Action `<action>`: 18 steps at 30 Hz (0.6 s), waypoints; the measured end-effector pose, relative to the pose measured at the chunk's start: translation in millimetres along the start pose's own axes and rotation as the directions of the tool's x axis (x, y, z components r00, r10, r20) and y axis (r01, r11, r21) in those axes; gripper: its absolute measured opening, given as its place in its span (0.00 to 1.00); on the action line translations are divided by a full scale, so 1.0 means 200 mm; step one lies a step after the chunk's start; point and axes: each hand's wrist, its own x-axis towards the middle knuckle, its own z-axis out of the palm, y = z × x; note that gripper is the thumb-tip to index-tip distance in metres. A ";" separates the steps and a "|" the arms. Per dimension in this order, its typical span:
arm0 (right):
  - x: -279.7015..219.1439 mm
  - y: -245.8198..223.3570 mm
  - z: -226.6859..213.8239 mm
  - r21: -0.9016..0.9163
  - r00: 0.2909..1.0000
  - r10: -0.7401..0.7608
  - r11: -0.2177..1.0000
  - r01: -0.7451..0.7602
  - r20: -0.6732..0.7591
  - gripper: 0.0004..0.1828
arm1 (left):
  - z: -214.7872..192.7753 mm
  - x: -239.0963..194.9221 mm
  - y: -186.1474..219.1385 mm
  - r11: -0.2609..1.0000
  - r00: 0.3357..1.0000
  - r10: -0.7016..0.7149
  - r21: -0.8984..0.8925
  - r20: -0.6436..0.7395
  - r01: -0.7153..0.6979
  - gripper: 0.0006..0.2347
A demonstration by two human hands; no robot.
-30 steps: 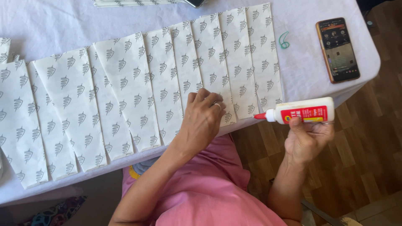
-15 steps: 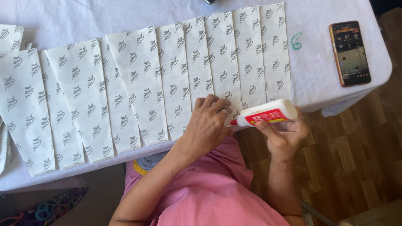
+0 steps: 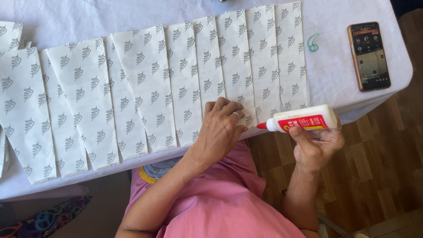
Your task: Applying glue to the edges of a stack of printed paper strips and fanning them out to bond them.
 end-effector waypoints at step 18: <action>0.00 0.07 -0.03 0.093 0.991 0.078 0.993 -0.068 -0.109 0.36 | -0.02 -0.01 0.01 0.995 0.992 0.098 0.025 -0.080 -0.096 0.10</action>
